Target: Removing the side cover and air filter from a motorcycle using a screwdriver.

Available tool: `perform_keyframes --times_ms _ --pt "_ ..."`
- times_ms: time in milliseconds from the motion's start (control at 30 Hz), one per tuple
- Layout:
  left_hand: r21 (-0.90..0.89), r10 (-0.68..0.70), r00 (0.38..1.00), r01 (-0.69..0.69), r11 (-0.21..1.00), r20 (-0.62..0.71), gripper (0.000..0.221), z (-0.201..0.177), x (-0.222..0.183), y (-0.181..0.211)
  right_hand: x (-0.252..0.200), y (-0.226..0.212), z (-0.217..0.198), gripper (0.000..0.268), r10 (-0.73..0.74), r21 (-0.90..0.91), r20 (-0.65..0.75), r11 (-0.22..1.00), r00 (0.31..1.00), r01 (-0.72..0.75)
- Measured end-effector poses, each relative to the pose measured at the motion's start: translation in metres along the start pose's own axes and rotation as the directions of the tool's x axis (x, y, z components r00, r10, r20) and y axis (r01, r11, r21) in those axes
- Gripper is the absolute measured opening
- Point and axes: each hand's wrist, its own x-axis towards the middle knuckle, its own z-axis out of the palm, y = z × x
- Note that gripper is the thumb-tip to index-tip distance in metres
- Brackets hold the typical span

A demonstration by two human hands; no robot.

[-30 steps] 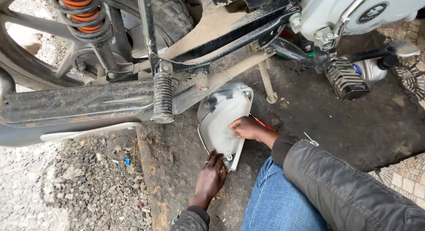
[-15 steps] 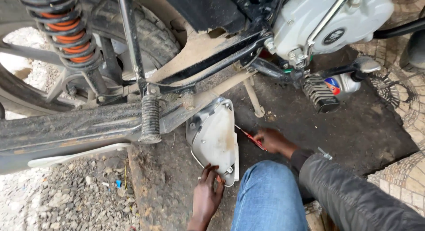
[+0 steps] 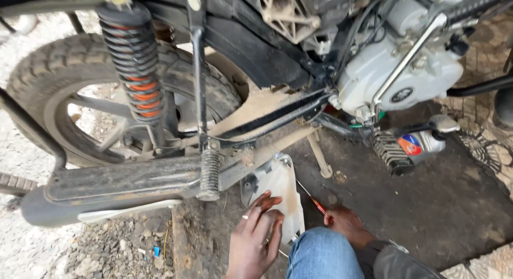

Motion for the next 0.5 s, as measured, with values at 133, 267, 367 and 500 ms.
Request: perform_keyframes --times_ms 133,267,367,500 --pt "0.261 0.34 0.94 -0.321 0.911 -0.031 0.012 -0.045 0.061 0.017 0.023 0.004 -0.012 0.016 0.093 0.09 -0.004 0.992 0.996 -0.092" --pt "0.635 0.176 0.983 -0.103 0.766 -0.052 0.036 -0.046 0.088 -0.047 0.054 0.009 -0.045 0.029 0.063 0.167 -0.06 0.985 0.996 -0.053" --pt "0.612 -0.022 0.999 0.001 0.791 0.027 0.048 -0.036 0.086 -0.056 0.015 -0.033 -0.102 0.034 0.02 0.131 -0.005 0.991 1.0 -0.019" --pt "0.707 -0.1 0.99 0.143 0.693 -0.103 0.088 -0.028 0.082 -0.078 -0.017 -0.079 -0.157 0.041 -0.071 0.007 0.035 0.997 0.997 0.071"
